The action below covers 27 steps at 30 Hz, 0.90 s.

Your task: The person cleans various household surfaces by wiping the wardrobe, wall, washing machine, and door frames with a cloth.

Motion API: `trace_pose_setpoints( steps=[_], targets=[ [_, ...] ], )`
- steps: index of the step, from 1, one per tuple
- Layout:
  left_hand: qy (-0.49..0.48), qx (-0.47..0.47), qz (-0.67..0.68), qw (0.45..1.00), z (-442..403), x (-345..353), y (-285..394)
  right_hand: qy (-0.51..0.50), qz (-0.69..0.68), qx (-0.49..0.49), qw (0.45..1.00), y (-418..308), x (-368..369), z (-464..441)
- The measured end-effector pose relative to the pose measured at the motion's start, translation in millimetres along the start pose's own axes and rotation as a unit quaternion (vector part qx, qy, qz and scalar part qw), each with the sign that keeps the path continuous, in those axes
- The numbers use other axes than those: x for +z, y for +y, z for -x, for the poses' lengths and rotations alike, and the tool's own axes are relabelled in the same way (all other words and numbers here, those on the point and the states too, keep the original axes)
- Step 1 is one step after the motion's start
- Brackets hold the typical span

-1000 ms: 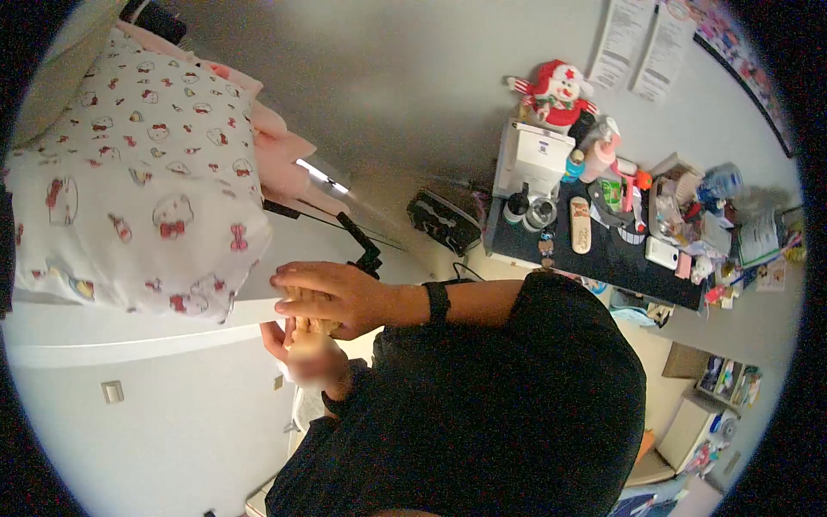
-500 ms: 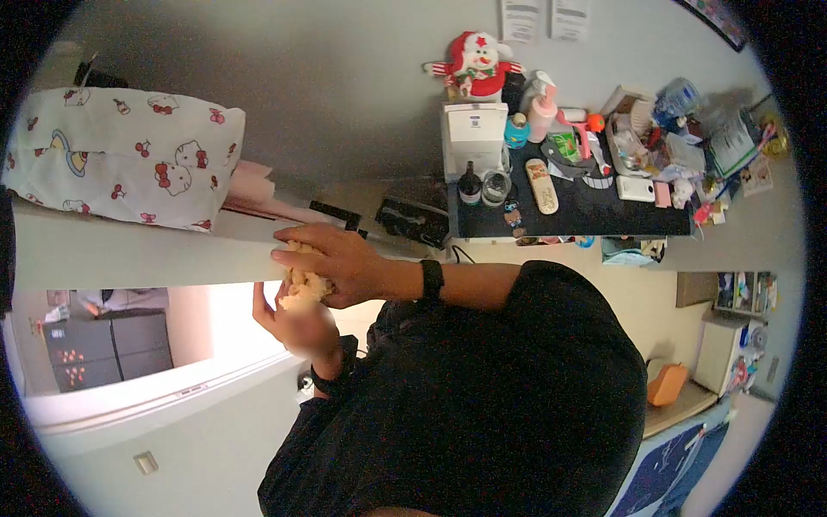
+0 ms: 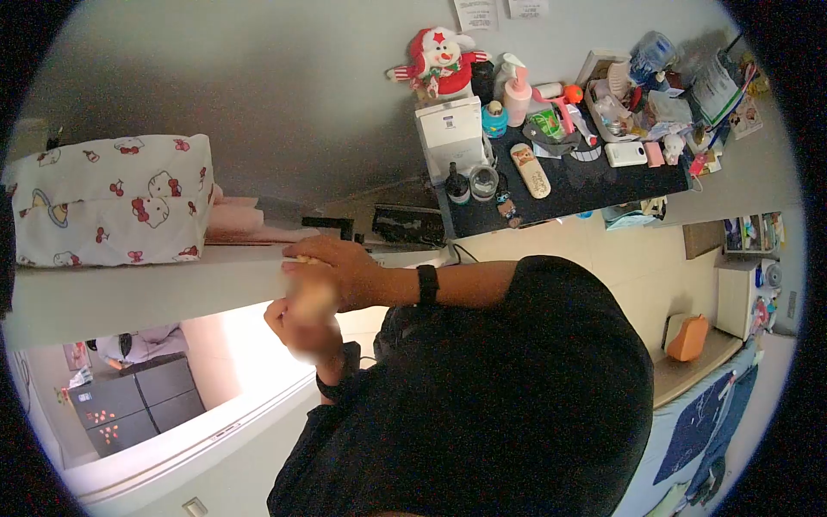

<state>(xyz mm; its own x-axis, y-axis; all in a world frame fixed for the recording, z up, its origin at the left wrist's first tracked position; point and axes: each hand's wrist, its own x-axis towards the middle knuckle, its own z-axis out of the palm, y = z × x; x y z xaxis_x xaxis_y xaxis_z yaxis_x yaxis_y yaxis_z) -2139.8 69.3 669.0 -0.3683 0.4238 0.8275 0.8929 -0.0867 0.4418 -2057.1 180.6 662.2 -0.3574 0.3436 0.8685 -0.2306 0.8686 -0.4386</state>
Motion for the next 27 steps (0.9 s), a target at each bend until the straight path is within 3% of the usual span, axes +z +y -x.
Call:
trace_pose_setpoints(
  steps=[3,6,7,9,10,12,14,19,23,27],
  targets=[
    [-0.039,-0.013,0.031,0.999,6.3,-0.3,-8.1,0.003,-0.008,0.019,1.000,2.3,0.4,-0.4],
    [0.034,-0.023,0.052,0.998,6.2,5.2,-12.1,0.004,-0.014,0.019,1.000,-2.9,-0.8,-14.6],
    [0.038,-0.064,-0.041,0.996,5.4,9.8,-8.9,0.002,-0.010,0.012,1.000,-6.6,-2.8,-23.2],
    [0.059,-0.062,-0.063,0.994,-6.4,12.1,0.7,0.010,-0.035,0.001,0.999,-9.4,-4.6,-38.7],
    [0.075,-0.020,0.009,0.997,-25.8,11.8,13.5,0.026,-0.037,-0.011,0.999,-6.0,-2.0,-39.1],
    [0.201,0.011,-0.151,0.968,-4.2,45.5,-14.4,0.058,-0.043,-0.039,0.997,3.5,5.6,-35.1],
    [0.209,0.039,-0.193,0.958,3.6,53.1,-24.2,0.064,-0.053,-0.034,0.996,11.1,8.0,-30.2],
    [0.070,0.077,-0.117,0.988,8.4,37.2,-34.1,0.070,-0.035,-0.022,0.997,21.7,6.2,-13.6],
    [0.042,0.054,-0.097,0.993,44.5,29.5,-78.0,0.085,-0.012,-0.020,0.996,19.9,7.8,-14.2],
    [-0.028,0.101,0.051,0.993,-9.3,16.7,-37.2,0.109,0.039,-0.051,0.992,15.0,5.7,-24.0]
  ],
)
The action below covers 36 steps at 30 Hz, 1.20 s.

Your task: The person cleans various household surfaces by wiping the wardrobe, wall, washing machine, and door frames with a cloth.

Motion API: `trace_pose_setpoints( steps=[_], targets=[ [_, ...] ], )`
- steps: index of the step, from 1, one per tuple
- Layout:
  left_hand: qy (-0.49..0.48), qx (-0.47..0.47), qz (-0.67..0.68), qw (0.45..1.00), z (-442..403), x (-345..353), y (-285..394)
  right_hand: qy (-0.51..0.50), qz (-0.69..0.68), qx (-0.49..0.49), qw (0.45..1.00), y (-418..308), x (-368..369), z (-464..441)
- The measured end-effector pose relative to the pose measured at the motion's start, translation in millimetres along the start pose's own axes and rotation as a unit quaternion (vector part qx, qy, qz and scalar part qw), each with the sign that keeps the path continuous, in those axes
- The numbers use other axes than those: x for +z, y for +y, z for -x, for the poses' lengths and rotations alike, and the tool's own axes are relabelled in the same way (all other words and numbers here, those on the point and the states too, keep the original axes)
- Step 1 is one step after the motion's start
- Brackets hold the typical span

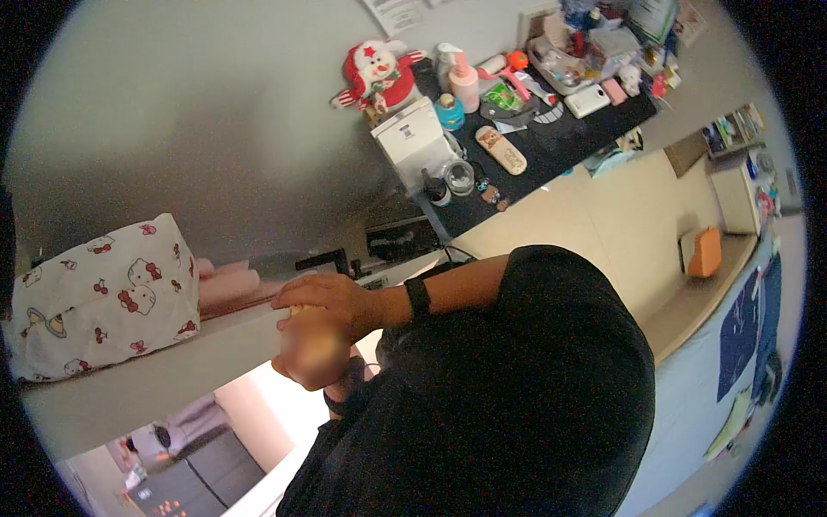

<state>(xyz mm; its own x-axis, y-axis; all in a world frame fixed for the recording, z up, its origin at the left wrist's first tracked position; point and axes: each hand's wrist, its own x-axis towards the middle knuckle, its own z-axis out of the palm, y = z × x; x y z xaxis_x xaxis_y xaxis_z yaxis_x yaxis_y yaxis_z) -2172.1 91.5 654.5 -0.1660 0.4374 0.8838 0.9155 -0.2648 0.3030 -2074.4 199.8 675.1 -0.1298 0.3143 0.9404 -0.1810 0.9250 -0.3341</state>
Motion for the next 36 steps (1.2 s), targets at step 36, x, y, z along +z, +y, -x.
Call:
trace_pose_setpoints(
  steps=[36],
  targets=[
    [-0.206,-0.076,0.365,0.905,-79.9,-126.6,-263.8,-0.138,0.468,-0.063,0.871,-33.5,248.2,-65.9]
  ],
)
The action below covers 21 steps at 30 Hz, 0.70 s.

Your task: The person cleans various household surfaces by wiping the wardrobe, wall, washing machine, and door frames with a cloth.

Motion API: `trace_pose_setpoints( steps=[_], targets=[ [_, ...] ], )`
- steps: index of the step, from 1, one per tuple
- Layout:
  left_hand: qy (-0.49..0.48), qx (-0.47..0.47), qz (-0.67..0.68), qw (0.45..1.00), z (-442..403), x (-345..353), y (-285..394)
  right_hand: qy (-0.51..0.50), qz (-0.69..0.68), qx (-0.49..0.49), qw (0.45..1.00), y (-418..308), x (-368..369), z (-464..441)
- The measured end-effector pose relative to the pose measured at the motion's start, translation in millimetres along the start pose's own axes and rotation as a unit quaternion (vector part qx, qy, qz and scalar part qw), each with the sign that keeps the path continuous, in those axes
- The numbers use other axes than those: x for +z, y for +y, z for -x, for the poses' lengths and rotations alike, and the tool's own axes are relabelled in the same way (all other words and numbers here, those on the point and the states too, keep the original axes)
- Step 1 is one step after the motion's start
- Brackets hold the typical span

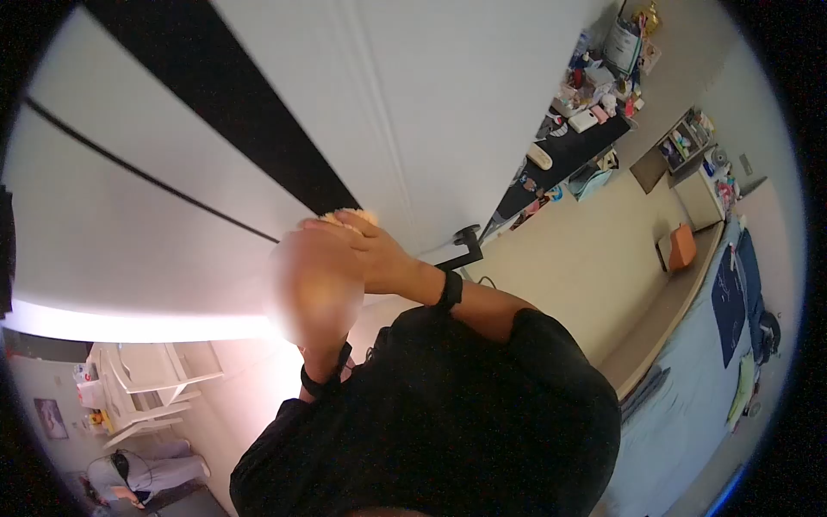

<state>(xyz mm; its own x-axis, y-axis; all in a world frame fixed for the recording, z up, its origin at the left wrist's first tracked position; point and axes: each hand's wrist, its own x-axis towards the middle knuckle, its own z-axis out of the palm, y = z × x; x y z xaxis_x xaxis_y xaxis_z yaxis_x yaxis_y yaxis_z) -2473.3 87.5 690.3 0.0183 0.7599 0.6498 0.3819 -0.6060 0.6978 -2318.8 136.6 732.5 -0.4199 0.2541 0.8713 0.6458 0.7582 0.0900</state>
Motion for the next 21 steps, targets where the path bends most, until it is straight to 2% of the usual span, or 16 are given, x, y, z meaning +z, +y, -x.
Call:
trace_pose_setpoints(
  steps=[3,6,8,10,14,16,19,20,21],
  targets=[
    [0.002,0.020,0.027,0.999,-26.5,-18.2,51.2,0.015,-0.080,0.005,0.997,-0.3,-9.8,-28.3],
    [-0.013,0.100,-0.033,0.994,-9.1,30.4,-12.0,0.008,-0.089,0.016,0.996,9.6,-22.4,-21.7],
    [-0.020,0.106,-0.013,0.994,-16.1,43.0,-9.9,0.013,-0.060,0.020,0.998,18.1,-21.2,-0.3],
    [-0.034,0.077,0.071,0.994,-31.8,36.3,26.1,0.014,-0.043,0.041,0.998,22.1,-15.0,30.3],
    [-0.095,-0.040,0.059,0.993,4.6,62.5,-3.2,-0.015,-0.013,0.105,0.994,8.3,2.3,88.2],
    [-0.112,-0.079,0.043,0.990,18.2,64.4,-12.1,-0.023,-0.028,0.101,0.994,6.9,17.3,109.4],
    [-0.033,-0.166,0.108,0.980,60.0,89.2,-57.3,-0.029,-0.092,0.065,0.993,5.6,23.4,105.0],
    [-0.077,-0.250,0.060,0.963,10.3,40.5,13.9,-0.030,-0.111,0.049,0.992,8.4,26.1,104.6],
    [-0.043,-0.236,0.068,0.968,-1.0,34.2,22.5,-0.032,-0.129,0.032,0.991,11.2,28.9,104.2]
  ],
)
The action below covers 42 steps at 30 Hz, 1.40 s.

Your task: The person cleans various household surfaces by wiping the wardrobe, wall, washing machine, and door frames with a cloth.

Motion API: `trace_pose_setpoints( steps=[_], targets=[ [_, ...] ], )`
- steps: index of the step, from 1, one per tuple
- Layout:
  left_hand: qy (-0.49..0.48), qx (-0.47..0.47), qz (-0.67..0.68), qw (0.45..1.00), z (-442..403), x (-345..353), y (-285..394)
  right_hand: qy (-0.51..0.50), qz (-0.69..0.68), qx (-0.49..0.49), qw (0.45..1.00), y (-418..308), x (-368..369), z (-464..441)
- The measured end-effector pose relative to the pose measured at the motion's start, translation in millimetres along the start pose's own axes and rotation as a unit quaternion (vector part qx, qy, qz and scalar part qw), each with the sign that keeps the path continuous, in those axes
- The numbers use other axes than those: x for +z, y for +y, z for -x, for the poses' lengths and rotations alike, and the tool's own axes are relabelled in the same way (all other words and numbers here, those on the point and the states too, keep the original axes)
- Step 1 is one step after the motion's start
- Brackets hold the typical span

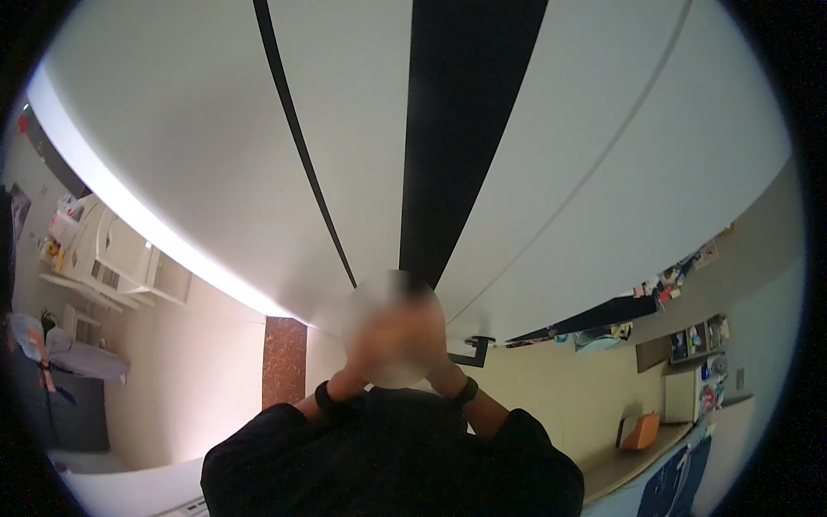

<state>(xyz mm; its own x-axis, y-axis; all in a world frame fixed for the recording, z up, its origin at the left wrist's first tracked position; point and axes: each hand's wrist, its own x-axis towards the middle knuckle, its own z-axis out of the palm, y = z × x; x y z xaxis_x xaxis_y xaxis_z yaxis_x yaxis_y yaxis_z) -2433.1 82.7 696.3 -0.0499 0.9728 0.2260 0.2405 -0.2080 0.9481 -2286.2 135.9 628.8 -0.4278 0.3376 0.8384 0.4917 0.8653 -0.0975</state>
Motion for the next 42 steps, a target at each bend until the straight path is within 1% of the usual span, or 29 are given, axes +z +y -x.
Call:
trace_pose_setpoints(
  steps=[1,2,4,5,7,8,9,10,11,13,14,16,17,19,20,21,25,30,31,34,35,38,39,42],
  targets=[
    [0.031,0.017,0.016,0.999,-3.1,-1.9,8.0,0.004,0.005,-0.023,1.000,3.0,-4.3,-12.8],
    [0.062,0.035,0.031,0.997,-1.7,-1.3,10.7,0.001,0.038,-0.046,0.998,7.7,-11.1,-21.2],
    [0.110,0.055,-0.030,0.992,-4.5,37.7,-39.0,0.001,0.103,-0.094,0.990,17.0,-25.0,-37.6],
    [0.109,0.094,-0.069,0.987,-12.6,48.7,-42.5,0.026,0.073,-0.081,0.994,21.7,-30.2,-42.9],
    [0.079,0.155,-0.061,0.983,-16.3,36.5,-1.9,0.065,0.041,-0.049,0.996,15.3,-41.4,-55.0],
    [0.064,0.185,-0.056,0.979,-18.3,30.4,18.2,0.079,0.041,-0.033,0.996,9.1,-50.5,-63.2],
    [0.072,0.203,-0.027,0.976,-20.1,27.2,42.9,0.093,0.048,-0.017,0.994,8.1,-51.4,-61.7],
    [0.081,0.220,0.003,0.972,-21.8,27.9,52.9,0.106,0.054,-0.001,0.993,7.1,-52.3,-60.2],
    [0.073,0.237,-0.008,0.969,-21.2,29.4,51.2,0.119,0.064,0.014,0.991,6.5,-48.5,-47.5],
    [0.065,0.205,-0.039,0.976,-17.6,32.4,34.6,0.139,0.069,0.028,0.987,9.2,-32.5,-24.8],
    [0.060,0.186,-0.052,0.979,-14.6,32.7,23.6,0.121,0.062,0.040,0.990,8.7,-24.8,-17.0],
    [0.024,0.107,-0.072,0.991,-9.8,24.2,0.8,0.083,0.050,0.065,0.993,0.6,-12.0,-6.8],
    [0.005,0.068,-0.081,0.994,-7.1,18.1,-8.1,0.078,0.034,0.057,0.995,-4.5,-4.2,-9.2],
    [0.023,0.063,-0.072,0.995,-3.2,1.3,-18.8,0.054,0.041,0.066,0.996,-9.7,19.0,1.2],
    [0.031,0.062,-0.068,0.995,-2.9,-9.5,-24.5,0.043,0.046,0.070,0.996,-13.2,31.2,3.3],
    [0.039,0.062,-0.064,0.995,-2.4,-21.1,-29.7,0.039,0.008,0.060,0.997,-17.8,40.3,-5.1],
    [0.098,0.051,-0.065,0.992,2.5,-78.3,-54.3,0.033,-0.069,0.022,0.997,-45.0,93.6,-39.3],
    [0.144,0.044,-0.064,0.987,4.8,-194.1,-95.8,-0.020,-0.049,-0.029,0.998,-101.1,183.1,-104.3],
    [0.140,0.063,-0.072,0.986,5.7,-224.6,-101.7,-0.030,-0.048,-0.041,0.998,-115.2,205.4,-117.4],
    [0.171,0.115,-0.101,0.973,3.7,-299.9,-108.3,-0.040,-0.075,-0.036,0.996,-155.9,258.0,-165.5],
    [0.164,0.114,-0.105,0.974,3.2,-326.1,-111.7,-0.032,-0.111,-0.032,0.993,-170.1,276.7,-183.8],
    [0.196,0.101,-0.043,0.974,-6.3,-389.7,-116.4,-0.024,-0.093,-0.030,0.995,-212.9,316.2,-236.1],
    [0.196,0.075,0.012,0.978,-9.4,-406.3,-124.9,-0.032,-0.107,-0.023,0.993,-224.2,326.8,-250.3],
    [0.186,0.113,0.023,0.976,-19.9,-436.4,-120.9,-0.011,-0.079,0.032,0.996,-245.7,342.7,-267.2]
  ],
)
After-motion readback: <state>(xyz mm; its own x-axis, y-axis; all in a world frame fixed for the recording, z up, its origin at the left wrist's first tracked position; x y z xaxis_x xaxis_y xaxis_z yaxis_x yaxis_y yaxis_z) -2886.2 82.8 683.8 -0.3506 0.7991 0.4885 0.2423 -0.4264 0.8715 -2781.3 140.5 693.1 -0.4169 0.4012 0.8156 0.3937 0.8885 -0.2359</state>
